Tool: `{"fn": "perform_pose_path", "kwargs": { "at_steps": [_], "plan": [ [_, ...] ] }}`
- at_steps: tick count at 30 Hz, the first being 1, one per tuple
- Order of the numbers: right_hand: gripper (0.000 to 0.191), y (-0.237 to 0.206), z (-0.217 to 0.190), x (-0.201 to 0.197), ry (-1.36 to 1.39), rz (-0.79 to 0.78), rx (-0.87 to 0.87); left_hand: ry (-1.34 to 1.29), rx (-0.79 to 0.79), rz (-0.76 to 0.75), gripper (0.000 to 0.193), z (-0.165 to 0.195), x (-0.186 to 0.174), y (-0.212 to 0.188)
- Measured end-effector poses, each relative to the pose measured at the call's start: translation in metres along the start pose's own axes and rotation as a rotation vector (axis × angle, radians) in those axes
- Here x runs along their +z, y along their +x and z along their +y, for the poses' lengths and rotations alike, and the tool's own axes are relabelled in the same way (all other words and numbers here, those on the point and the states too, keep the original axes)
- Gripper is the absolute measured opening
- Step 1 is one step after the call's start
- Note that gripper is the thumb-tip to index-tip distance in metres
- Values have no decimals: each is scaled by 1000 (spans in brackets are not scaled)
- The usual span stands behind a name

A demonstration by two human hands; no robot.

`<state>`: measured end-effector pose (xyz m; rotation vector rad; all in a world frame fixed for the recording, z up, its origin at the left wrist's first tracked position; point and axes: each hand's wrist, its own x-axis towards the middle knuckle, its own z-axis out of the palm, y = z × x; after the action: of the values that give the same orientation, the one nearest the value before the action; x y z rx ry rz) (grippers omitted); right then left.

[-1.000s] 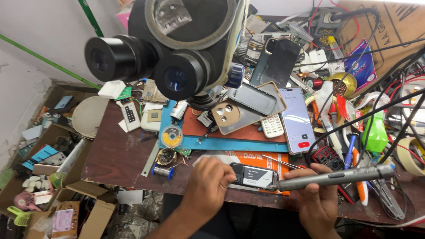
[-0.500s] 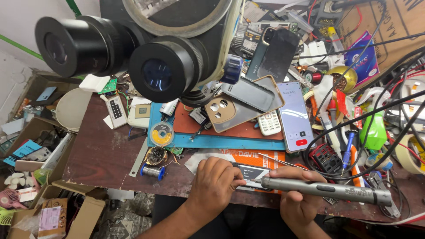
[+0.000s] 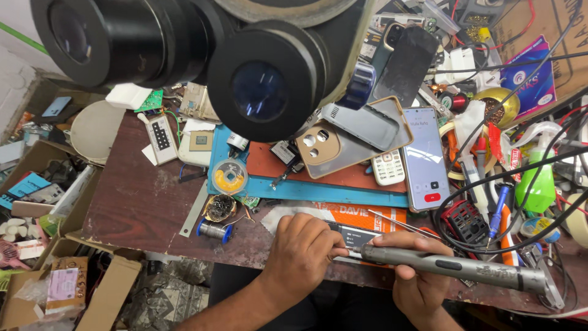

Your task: The person disassembles a feature phone, removes the battery, and uses a hot air gun to heat the battery compartment. They then reassemble the phone, insert the battery, and power it on to verify functionality. The person also briefly handles a smartphone on the workbench.

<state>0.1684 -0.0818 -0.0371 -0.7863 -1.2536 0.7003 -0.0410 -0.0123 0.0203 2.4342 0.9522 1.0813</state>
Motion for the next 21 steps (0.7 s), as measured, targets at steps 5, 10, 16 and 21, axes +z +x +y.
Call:
{"fn": "perform_pose_path", "kwargs": {
  "at_steps": [5, 10, 16, 21],
  "plan": [
    [49, 5, -9, -2, -77, -141, -39, -6, 8, 24, 15, -2, 1, 0],
    [52, 7, -10, 3, 31, -72, -80, -12, -1, 44, 14, -1, -1, 0],
    [44, 4, -11, 0, -11, -108, -8, -9, 12, 38, 14, 0, -3, -1],
    [43, 1, -2, -4, -86, -82, -65, 2, 19, 27, 15, 0, -2, -3]
  ]
}}
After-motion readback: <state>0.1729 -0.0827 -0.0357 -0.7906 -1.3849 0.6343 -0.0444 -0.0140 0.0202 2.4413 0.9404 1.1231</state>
